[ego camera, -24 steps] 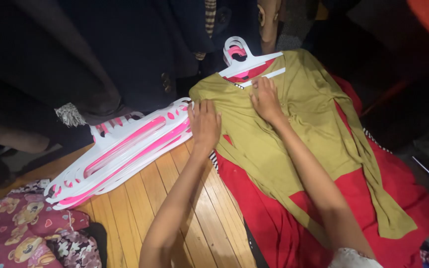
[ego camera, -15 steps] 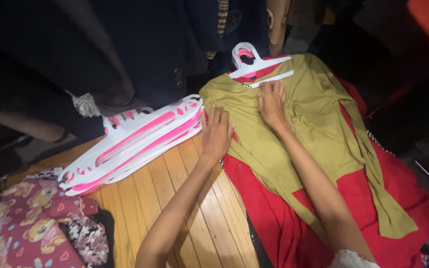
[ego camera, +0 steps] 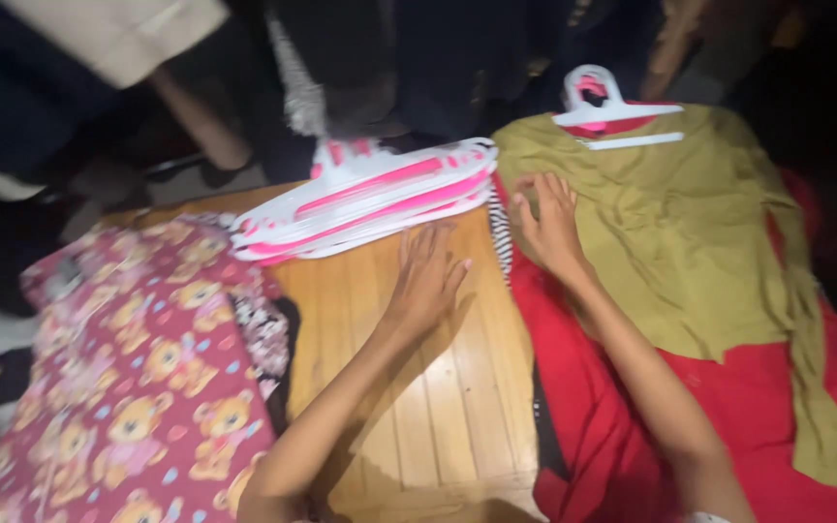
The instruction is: The person folds a pink pajama top with a bear pattern on a wooden table. They smooth the fabric, fold the sleeves, and then place the folded garment onto a white hanger.
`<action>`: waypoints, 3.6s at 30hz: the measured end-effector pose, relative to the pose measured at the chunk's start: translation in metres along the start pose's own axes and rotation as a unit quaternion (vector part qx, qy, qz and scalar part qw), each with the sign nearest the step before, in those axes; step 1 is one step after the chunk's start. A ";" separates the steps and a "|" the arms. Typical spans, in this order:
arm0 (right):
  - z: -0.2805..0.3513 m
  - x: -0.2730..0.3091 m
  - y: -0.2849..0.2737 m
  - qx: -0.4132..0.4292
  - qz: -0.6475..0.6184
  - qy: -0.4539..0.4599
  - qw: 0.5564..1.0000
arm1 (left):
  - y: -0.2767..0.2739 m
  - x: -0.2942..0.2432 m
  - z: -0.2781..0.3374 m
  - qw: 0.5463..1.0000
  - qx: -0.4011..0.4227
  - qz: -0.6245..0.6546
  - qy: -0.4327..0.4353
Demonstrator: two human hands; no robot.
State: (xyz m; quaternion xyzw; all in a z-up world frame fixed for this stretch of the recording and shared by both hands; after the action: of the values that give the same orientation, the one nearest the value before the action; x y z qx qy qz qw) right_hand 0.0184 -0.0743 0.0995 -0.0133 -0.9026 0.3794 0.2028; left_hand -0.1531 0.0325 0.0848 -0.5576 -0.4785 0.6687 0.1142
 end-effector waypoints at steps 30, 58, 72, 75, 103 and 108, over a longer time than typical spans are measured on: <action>0.042 0.356 0.270 0.227 -0.555 0.044 0.799 | -0.255 0.217 0.346 0.882 -0.328 -0.063 -0.332; 0.016 0.375 0.139 0.175 -0.472 -0.036 0.863 | -0.285 0.207 0.388 0.805 -0.427 -0.087 -0.404; 0.088 0.169 0.094 0.022 -0.372 0.061 0.926 | -0.164 0.100 0.257 0.949 -0.183 0.162 -0.200; 0.122 0.120 0.058 -0.047 -0.300 0.059 0.951 | -0.129 0.083 0.232 0.960 -0.134 0.194 -0.150; 0.123 0.067 -0.109 -0.102 -0.060 0.087 0.989 | -0.003 0.014 0.182 0.915 0.373 0.030 -0.153; 0.088 0.084 -0.065 0.013 -0.027 0.030 0.999 | -0.087 0.086 0.144 0.957 0.033 -0.075 -0.278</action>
State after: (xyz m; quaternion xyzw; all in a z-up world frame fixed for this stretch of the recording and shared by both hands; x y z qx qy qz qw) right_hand -0.0832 -0.1652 0.1187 0.0022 -0.8912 0.3847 0.2402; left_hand -0.3396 0.0629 0.0852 -0.3077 -0.5094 0.8024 0.0450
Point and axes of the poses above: each hand's wrist, its own z-axis away from the middle knuckle, its own y-axis out of the palm, x = y × z, the point moved 9 cm from there along -z, towards the middle knuckle, and after that the axes turned 14 degrees about -y, right-handed, at the moved point
